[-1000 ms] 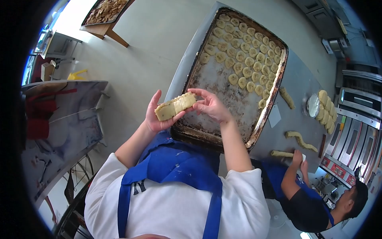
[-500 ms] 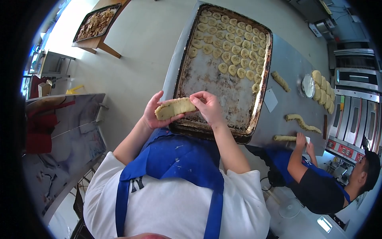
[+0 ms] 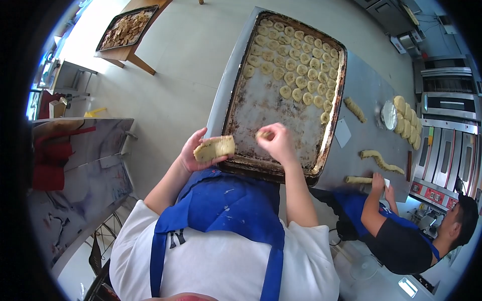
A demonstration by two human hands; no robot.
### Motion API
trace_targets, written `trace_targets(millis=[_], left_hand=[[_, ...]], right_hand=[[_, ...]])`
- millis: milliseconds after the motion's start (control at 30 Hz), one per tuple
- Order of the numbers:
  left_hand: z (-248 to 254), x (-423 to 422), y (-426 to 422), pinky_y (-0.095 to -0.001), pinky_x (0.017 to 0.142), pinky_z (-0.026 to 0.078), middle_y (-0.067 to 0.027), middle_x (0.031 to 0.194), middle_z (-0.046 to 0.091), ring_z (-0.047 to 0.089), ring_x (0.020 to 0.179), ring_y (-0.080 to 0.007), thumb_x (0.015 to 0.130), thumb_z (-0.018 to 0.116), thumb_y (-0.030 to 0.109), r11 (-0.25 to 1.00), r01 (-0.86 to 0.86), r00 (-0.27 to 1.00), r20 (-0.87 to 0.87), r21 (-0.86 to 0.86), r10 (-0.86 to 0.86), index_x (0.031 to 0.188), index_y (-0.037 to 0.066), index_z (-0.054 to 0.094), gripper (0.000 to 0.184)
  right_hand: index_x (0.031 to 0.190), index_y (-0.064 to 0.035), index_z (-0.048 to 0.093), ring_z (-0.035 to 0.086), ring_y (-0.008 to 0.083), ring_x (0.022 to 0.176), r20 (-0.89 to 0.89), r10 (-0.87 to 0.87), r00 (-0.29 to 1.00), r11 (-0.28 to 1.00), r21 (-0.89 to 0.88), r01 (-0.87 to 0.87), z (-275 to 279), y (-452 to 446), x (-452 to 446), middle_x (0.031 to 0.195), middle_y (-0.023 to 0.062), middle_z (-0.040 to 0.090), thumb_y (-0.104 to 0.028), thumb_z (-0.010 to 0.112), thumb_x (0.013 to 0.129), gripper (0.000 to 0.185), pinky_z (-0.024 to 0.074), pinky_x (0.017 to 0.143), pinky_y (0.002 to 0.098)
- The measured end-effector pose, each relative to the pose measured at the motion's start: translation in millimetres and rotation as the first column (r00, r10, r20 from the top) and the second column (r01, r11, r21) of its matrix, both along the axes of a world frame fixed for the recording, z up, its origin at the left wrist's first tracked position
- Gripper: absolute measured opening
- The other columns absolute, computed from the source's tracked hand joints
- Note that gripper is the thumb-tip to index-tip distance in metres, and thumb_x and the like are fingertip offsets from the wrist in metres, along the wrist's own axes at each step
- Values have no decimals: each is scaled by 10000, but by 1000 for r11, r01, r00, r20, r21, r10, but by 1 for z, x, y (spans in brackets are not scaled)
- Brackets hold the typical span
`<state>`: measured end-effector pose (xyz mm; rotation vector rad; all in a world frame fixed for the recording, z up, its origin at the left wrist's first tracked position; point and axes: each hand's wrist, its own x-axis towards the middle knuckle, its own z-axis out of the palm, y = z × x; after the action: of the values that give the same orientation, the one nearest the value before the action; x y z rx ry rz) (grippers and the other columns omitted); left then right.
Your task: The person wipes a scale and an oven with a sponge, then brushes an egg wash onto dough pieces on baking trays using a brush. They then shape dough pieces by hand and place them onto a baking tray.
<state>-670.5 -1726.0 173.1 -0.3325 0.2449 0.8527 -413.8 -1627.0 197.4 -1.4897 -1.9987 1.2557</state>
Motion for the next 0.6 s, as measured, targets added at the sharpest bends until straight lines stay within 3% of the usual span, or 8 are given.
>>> trace_targets(millis=[33, 100, 200, 300, 333, 433, 600], left_hand=[[2, 1, 4, -488, 1046, 352, -239, 1370, 396, 401, 1250, -421, 904, 430, 508, 998, -39, 999, -31, -39, 38, 1356, -43, 349, 718], [10, 2, 5, -508, 1056, 323, -226, 1389, 378, 373, 1267, -432, 904, 430, 507, 997, -80, 996, -45, -22, 79, 1377, -3, 335, 702], [17, -1, 5, -546, 1062, 274, -186, 1432, 336, 310, 1294, -460, 897, 426, 526, 993, -86, 996, -11, 83, 88, 1417, 101, 303, 682], [24, -3, 1, -519, 1082, 253, -180, 1431, 342, 300, 1320, -404, 899, 416, 532, 990, -99, 995, 16, 106, 98, 1409, 71, 303, 697], [24, -3, 1, -515, 1087, 245, -176, 1440, 327, 287, 1331, -384, 891, 428, 543, 991, -107, 994, -4, 77, 108, 1410, 57, 298, 722], [16, 0, -5, -499, 1098, 232, -165, 1452, 309, 270, 1352, -326, 884, 439, 561, 992, -122, 991, -49, -7, 122, 1403, 15, 298, 766], [20, -1, -5, -461, 1097, 253, -150, 1425, 360, 315, 1329, -292, 930, 381, 515, 989, -140, 975, -180, -41, 130, 1372, -15, 347, 691]], right_hand=[[935, -38, 673, 648, 182, 673, 132, -89, 987, 975, 212, 60, -17, 4, 1, 879, 82, 628, -140, 719, 729, 235, 530, 643, 294], [1001, -50, 655, 644, 202, 675, 109, -95, 990, 961, 269, 62, -41, 5, 2, 969, 87, 612, -158, 719, 739, 291, 532, 659, 305], [1028, -63, 645, 628, 257, 865, 223, 68, 973, 970, 213, -117, -66, 5, 7, 1118, 124, 552, -179, 726, 739, 321, 515, 775, 346], [1112, -88, 603, 501, 336, 1112, 374, 55, 926, 918, 347, -195, -58, 9, 7, 1225, 176, 467, -253, 727, 743, 423, 436, 916, 420], [1230, -119, 515, 350, 401, 1231, 426, -9, 905, 954, 275, -120, -41, 9, -5, 1297, 214, 388, -308, 691, 770, 527, 325, 1003, 487], [1300, -140, 439, 348, 394, 1231, 399, -242, 885, 864, 503, 9, -64, 32, -28, 1309, 215, 384, -350, 638, 803, 575, 290, 1012, 505], [1308, -140, 434, 354, 355, 1232, 507, -214, 835, 762, 622, -182, -93, 41, -37, 1330, 198, 372, -381, 583, 828, 557, 259, 1030, 499]])
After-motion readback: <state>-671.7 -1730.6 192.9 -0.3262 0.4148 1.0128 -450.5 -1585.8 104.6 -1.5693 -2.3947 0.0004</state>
